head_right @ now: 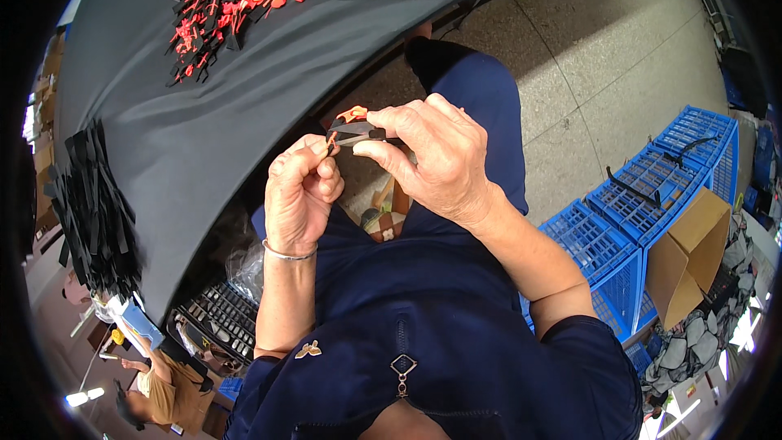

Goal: The person takes small pieces from a pile on the table and trims them one by one using small snips.

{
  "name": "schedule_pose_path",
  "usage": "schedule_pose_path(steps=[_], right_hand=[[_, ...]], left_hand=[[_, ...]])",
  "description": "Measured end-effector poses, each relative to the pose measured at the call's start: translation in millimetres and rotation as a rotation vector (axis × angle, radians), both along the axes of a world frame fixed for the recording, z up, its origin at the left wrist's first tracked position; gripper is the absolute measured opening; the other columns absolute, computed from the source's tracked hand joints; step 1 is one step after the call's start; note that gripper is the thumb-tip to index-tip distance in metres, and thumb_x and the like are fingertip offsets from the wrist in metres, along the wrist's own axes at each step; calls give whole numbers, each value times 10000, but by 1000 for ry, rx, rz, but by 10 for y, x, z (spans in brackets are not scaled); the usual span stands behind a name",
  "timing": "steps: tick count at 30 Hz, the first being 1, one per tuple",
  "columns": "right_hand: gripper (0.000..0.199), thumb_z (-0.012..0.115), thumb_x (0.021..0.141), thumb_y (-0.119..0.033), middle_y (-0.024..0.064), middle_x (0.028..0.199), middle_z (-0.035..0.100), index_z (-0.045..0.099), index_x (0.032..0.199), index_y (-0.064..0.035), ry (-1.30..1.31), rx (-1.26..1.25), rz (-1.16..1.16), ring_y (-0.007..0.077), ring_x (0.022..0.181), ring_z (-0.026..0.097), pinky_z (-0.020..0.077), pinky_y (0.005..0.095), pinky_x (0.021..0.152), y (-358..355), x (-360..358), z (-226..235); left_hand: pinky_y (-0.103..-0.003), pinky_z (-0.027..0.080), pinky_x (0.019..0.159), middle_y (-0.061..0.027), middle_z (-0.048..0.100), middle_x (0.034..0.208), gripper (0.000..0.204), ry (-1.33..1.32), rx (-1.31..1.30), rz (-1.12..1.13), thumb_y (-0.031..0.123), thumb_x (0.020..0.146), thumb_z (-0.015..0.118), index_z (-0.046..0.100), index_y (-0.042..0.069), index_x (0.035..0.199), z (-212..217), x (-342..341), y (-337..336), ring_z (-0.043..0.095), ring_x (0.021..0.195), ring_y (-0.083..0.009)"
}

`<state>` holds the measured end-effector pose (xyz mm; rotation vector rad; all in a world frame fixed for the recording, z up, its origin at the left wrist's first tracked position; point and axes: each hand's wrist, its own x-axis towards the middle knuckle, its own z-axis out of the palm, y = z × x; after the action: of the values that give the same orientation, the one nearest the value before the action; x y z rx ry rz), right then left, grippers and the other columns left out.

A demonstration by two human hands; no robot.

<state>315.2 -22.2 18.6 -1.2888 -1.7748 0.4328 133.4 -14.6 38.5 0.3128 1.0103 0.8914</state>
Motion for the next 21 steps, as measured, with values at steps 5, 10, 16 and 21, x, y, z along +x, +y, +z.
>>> schedule_pose_path(steps=[5,10,16,21], right_hand=[[280,773,686,-110,54,753,635,630,908,-18,77,-92,19,130,616,545,411,243,548,0,-75,-29],[201,722,754,-41,30,818,603,614,915,9,949,-655,141,70,698,541,447,195,603,-94,-87,121],[361,729,782,-156,18,830,573,557,1051,13,1095,-472,64,42,651,469,393,171,578,-77,146,356],[325,692,814,-171,-8,854,589,568,1063,-3,802,-857,-17,25,680,470,378,165,586,-18,79,13]], left_hand=[[-184,388,451,-25,577,625,99,38,-4,-62,78,857,542,602,0,853,-34,36,-15,487,482,-63],[-180,384,451,-33,586,633,99,123,71,-104,67,848,532,608,4,838,50,69,-20,484,482,-55],[-200,398,465,-51,604,667,100,373,-10,74,75,844,549,614,0,835,-272,-56,-42,495,491,-71],[-192,466,538,-49,637,709,88,542,230,-69,66,849,601,625,-9,887,-56,135,-169,573,573,-72]])
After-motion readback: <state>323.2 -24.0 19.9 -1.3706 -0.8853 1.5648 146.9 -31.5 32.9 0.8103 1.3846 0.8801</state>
